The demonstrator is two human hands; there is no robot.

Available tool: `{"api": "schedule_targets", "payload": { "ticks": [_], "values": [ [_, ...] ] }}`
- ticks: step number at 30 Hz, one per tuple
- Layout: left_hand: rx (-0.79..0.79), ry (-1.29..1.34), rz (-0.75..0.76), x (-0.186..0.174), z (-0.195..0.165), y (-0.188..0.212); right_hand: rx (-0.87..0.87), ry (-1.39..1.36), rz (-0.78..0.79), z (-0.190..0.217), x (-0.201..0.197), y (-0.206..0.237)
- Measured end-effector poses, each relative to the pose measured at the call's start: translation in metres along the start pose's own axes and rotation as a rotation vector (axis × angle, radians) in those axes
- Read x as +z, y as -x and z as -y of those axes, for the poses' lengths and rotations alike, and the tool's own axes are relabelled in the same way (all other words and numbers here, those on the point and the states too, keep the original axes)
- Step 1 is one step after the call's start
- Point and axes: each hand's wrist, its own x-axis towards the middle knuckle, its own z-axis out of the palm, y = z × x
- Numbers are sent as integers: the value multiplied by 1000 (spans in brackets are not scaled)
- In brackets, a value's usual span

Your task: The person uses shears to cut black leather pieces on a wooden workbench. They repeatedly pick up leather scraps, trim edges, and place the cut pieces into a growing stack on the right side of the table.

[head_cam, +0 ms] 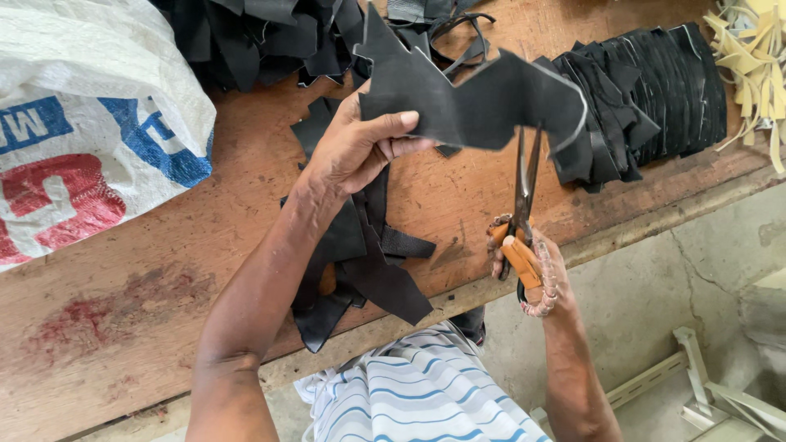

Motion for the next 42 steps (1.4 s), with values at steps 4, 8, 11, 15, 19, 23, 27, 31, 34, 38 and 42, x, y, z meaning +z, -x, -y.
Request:
{"api": "schedule_targets", "payload": {
  "ticks": [4,8,11,15,19,23,27,31,34,38,42],
  "values": [
    [-54,-396,-142,7,-7,-3,-165,-169,7,1,-7,0],
    [628,-1253,-317,16,-24,5,-6,-522,289,6,-16,5],
    [1070,-1713,-213,27,-30,4,-4,-467,323,7,-15,13],
    [681,-1475,261,48,-20,-19,46,-427,353,8,-2,14],
    [165,-1019,410,55,-8,-36,-35,-143,121,13,17,10],
    [110,-893,442,49,-4,-36,-132,606,-50,25,31,12],
    [80,-883,421,45,0,-34,-252,694,29,37,39,13],
    [45,-916,410,44,2,-31,-254,657,15,36,42,9],
    [45,-903,418,44,0,-29,-344,817,7,27,39,7],
    [16,-886,408,42,-1,-24,-419,468,127,12,32,14],
    [-36,-881,378,41,-1,-20,-439,679,100,5,29,15]
  ]
}}
